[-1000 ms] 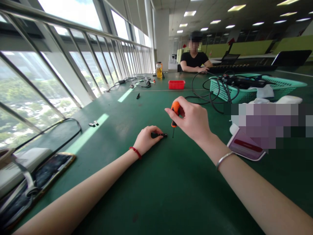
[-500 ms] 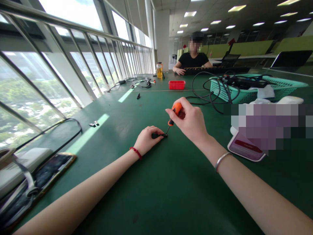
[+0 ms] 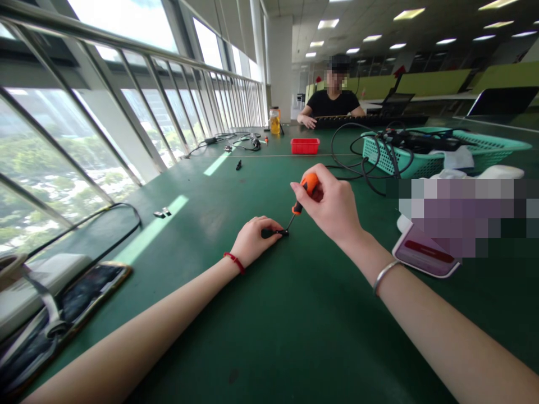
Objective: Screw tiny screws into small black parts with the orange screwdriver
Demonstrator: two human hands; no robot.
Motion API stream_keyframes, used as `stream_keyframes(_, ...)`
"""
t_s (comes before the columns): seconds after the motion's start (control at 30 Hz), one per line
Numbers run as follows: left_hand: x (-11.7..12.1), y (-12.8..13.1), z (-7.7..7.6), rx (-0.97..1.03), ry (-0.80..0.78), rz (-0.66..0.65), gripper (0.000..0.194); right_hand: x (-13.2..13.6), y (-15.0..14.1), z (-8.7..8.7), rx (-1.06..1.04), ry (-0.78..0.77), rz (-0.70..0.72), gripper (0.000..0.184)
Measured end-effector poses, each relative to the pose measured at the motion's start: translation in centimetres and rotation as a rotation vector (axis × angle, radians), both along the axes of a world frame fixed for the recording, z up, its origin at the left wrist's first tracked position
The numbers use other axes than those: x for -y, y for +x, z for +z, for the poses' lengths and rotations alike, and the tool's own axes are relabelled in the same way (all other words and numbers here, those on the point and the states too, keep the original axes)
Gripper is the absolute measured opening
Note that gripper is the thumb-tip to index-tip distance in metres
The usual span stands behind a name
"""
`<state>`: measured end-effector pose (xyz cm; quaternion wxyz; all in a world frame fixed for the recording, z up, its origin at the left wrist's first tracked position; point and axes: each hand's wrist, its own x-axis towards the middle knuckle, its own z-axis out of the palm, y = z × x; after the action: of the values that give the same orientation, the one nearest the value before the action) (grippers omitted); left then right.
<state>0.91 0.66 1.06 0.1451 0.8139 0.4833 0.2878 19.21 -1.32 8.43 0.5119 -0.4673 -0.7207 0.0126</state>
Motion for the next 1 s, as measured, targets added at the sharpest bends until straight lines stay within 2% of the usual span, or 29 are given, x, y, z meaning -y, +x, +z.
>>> stream_keyframes(1.0,-0.13,0.0,-0.19,-0.007,0.009,-0.001,0.012,-0.24,0.08,-0.37,0.018,-0.013,0.002,0.02)
